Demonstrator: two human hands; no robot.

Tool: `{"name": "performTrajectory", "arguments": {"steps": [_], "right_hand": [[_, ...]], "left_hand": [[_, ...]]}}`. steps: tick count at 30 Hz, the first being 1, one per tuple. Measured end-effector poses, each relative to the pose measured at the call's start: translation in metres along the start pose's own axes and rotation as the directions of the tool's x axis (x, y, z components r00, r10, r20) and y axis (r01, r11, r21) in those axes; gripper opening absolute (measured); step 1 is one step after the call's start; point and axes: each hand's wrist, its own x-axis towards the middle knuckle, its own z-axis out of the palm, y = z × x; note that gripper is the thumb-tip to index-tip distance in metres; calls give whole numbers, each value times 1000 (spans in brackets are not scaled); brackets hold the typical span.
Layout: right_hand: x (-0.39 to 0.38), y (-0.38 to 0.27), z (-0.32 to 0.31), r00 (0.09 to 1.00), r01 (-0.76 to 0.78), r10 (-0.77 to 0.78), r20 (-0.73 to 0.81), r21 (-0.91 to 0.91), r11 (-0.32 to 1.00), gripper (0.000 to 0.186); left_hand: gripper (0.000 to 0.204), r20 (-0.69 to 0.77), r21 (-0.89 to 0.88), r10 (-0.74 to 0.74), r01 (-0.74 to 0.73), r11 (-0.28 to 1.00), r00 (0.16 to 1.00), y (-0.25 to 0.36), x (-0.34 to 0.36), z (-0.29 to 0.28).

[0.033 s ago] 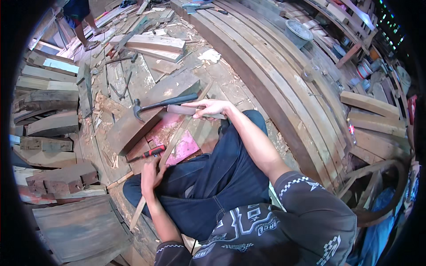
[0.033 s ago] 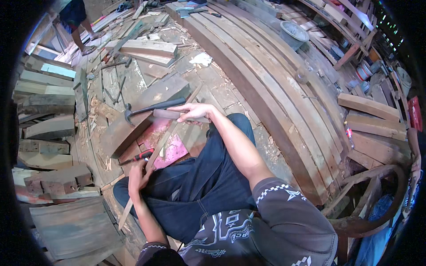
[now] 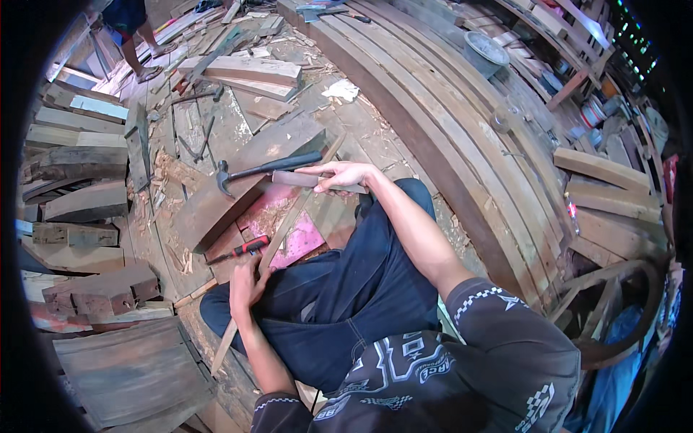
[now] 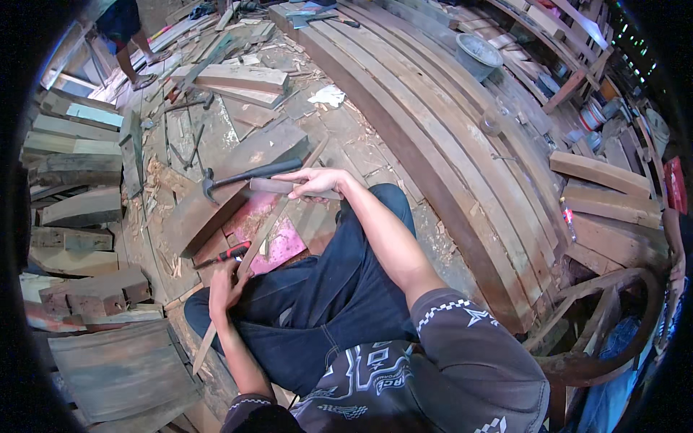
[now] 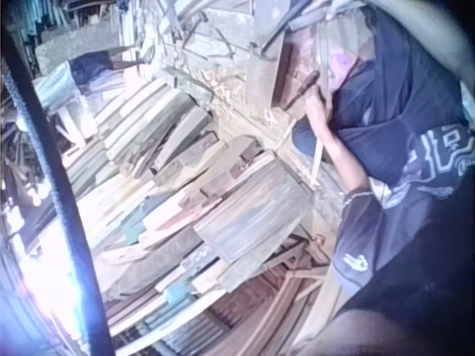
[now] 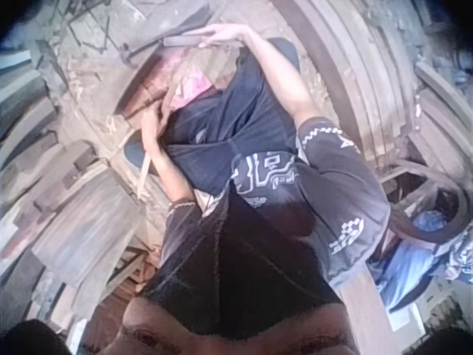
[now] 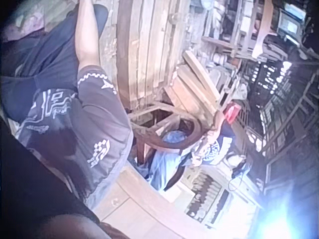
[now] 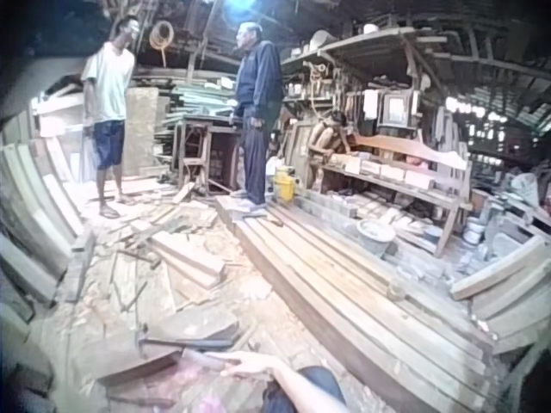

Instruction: Scraping and shaping a piece of wood using a manual metal scraper and a wooden block.

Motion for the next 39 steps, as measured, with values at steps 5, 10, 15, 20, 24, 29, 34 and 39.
{"name": "performTrajectory", "arguments": {"steps": [5, 10, 15, 20, 24, 29, 34, 39], "right_hand": [[-1, -9, 5, 1000, -6, 3, -20, -131, 991, 71], [-1, -5, 2, 999, -44, 43, -15, -102, 994, 70], [0, -3, 2, 999, -46, 44, -20, -96, 994, 69], [0, -3, 2, 998, -47, 43, -37, -136, 990, 69], [0, -5, 4, 997, -71, 65, -47, -135, 988, 69], [5, -3, 5, 995, -98, 97, -15, -131, 987, 70], [20, 29, -13, 1000, 8, -12, -13, -254, 967, 66], [20, 22, -7, 1000, 7, -5, 9, -272, 962, 68]], "left_hand": [[37, -41, 53, 47, -45, 998, 998, -7, -1, 4], [34, 34, -57, -39, 41, 998, 999, -4, 2, 3], [32, 13, -76, 16, -15, 997, 1000, -2, 1, 2], [33, -16, -47, 71, -71, 996, 997, -3, 2, 3], [33, 1, -33, 70, -70, 997, 998, -7, 2, 5], [35, 19, -3, 60, -60, 998, 998, -11, -1, 7], [39, 44, 70, 58, -61, 996, 997, -12, 2, 13], [39, 83, 37, -16, 13, 999, 996, -6, 2, 11]]}}
